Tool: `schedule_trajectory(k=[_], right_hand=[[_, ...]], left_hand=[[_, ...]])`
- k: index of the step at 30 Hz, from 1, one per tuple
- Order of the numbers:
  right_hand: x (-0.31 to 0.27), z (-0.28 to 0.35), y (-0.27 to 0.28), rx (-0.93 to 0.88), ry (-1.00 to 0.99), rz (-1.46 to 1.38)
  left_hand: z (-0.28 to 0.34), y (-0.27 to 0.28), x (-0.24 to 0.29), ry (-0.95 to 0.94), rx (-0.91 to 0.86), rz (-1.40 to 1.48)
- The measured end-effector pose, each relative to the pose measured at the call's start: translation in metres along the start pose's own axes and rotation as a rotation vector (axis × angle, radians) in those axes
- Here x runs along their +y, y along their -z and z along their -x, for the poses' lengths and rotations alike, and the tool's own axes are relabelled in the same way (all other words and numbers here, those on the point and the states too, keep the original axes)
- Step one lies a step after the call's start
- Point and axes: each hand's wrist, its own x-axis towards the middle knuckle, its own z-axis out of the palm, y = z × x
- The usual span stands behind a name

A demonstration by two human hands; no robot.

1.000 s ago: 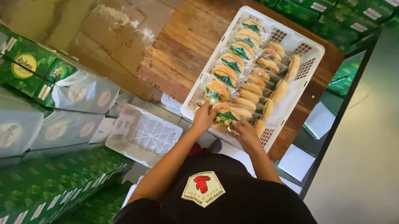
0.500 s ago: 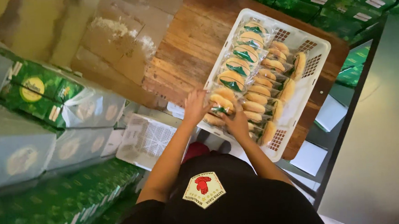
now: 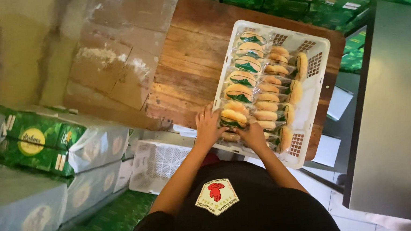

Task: Organizing individually wrapped sandwiches into a white plastic crate.

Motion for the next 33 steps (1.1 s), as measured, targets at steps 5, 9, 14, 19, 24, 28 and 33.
schedule_trajectory(k=[5,9,14,19,24,28,33], right_hand=[[0.012,-0.007,0.002,-0.105,-0.018,-0.004],[-0.013,0.014,0.025,-0.213,-0.033,0.103],[0.002,0.017,0.014,-0.259,-0.116,0.109],[-0.001,0.027,0.013,-0.13,0.0,-0.143],[0.034,0.022,0.025,-0.233,-0.04,-0.503],[-0.007,0.018,0.074,-0.184,0.005,-0.244],[0.017,-0.03,0.036,0.121,0.019,-0.526]], left_hand=[[-0.011,0.017,-0.004,-0.053,-0.086,0.044],[-0.009,0.012,-0.025,-0.07,-0.221,0.028],[0.0,0.018,-0.018,-0.096,-0.109,0.001],[-0.004,0.021,-0.007,-0.256,0.091,0.064],[-0.007,-0.024,-0.019,-0.442,-0.002,0.078],[0.0,-0.036,-0.028,-0.467,-0.068,0.08],[0.002,-0.036,-0.034,-0.454,-0.115,0.11]])
